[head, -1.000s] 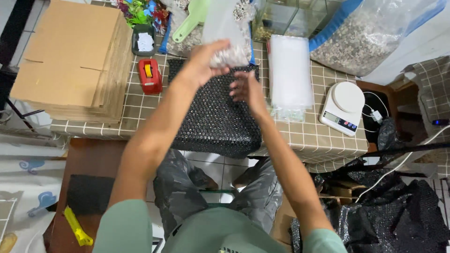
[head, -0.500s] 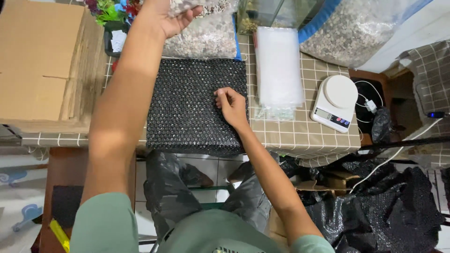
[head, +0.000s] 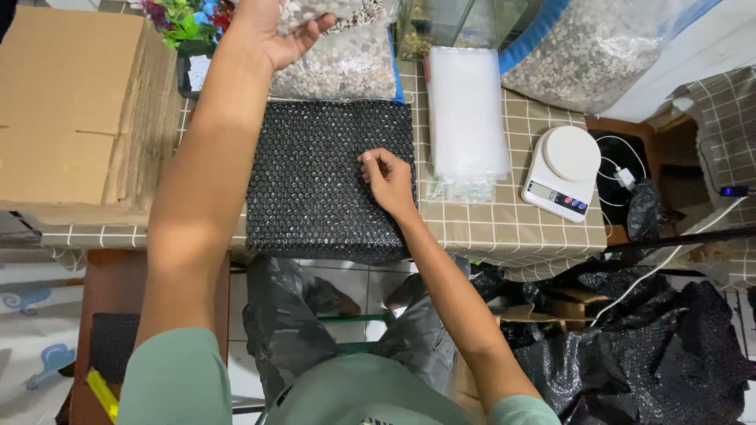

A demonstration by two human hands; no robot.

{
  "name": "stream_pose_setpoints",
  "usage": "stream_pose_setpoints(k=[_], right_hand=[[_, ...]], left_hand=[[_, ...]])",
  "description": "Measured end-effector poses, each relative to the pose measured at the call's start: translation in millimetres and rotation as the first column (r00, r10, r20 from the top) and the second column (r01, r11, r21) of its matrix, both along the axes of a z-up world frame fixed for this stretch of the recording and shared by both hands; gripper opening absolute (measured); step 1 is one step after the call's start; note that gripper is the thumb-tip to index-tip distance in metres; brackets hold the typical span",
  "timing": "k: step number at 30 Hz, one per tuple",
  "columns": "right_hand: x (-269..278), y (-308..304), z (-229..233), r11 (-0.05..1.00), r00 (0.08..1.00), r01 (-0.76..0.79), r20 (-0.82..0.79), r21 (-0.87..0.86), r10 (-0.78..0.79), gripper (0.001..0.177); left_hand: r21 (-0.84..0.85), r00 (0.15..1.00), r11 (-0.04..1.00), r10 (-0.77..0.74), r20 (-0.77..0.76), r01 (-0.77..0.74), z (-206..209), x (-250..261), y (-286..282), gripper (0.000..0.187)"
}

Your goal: Packaging aquarium substrate into plastic bags and assembling a cardboard box for shipping

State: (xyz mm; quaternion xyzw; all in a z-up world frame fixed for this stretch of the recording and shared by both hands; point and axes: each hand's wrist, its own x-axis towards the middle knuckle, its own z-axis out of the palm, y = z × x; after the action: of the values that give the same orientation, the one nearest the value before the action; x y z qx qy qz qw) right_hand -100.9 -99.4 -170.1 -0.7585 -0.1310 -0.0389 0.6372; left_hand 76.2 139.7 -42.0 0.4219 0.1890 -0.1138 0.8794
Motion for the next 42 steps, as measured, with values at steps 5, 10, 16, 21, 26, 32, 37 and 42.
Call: stream_pose_setpoints(k=[5,10,16,21,26,32,37,42], right_hand=[[0,0,0,1.000,1.000,-0.006,0.028,0.000,0.006,0.028],[9,-2,-4,0.998,0.998,-0.043,-0.037,0.048,0.045,0.032],[29,-14,64,0.826,0.906,-0.063,-0.314,0.560,0.282,0.080],[20,-24,143,0.915,0.980,-0.186,-0.002,0.358,0.200,0.044],[-13,-20,186,0.994,0.958,0.067,0.273,0.092,-0.090,0.045],[-23,-11,147,0.995,0.900,0.082,0.425,0.058,-0.099,0.035],[-32,-9,134,0.995,0.811,0.075,0.585,-0.061,-0.025,0.011],[-18,-9,100,0.997,0.878,-0.064,0.478,0.050,0.032,0.024]], left_hand=[[0.065,0.997,0.995,0.077,0.010,-0.078,16,-22,-4,0.053],[0.305,0.989,0.952,-0.031,0.148,-0.016,84,-101,-32,0.036],[0.717,0.631,0.658,-0.458,0.625,-0.232,25,-154,-47,0.032],[0.672,0.704,0.720,-0.385,0.596,-0.175,-41,-202,-80,0.027],[0.757,0.734,0.600,-0.386,0.559,-0.261,-47,-230,-92,0.049],[0.592,0.536,0.623,-0.307,0.787,-0.512,9,-254,-81,0.073],[0.686,0.673,0.428,-0.211,0.709,-0.589,46,-252,-73,0.056],[0.859,0.821,0.257,-0.267,0.504,-0.443,73,-240,-79,0.045]])
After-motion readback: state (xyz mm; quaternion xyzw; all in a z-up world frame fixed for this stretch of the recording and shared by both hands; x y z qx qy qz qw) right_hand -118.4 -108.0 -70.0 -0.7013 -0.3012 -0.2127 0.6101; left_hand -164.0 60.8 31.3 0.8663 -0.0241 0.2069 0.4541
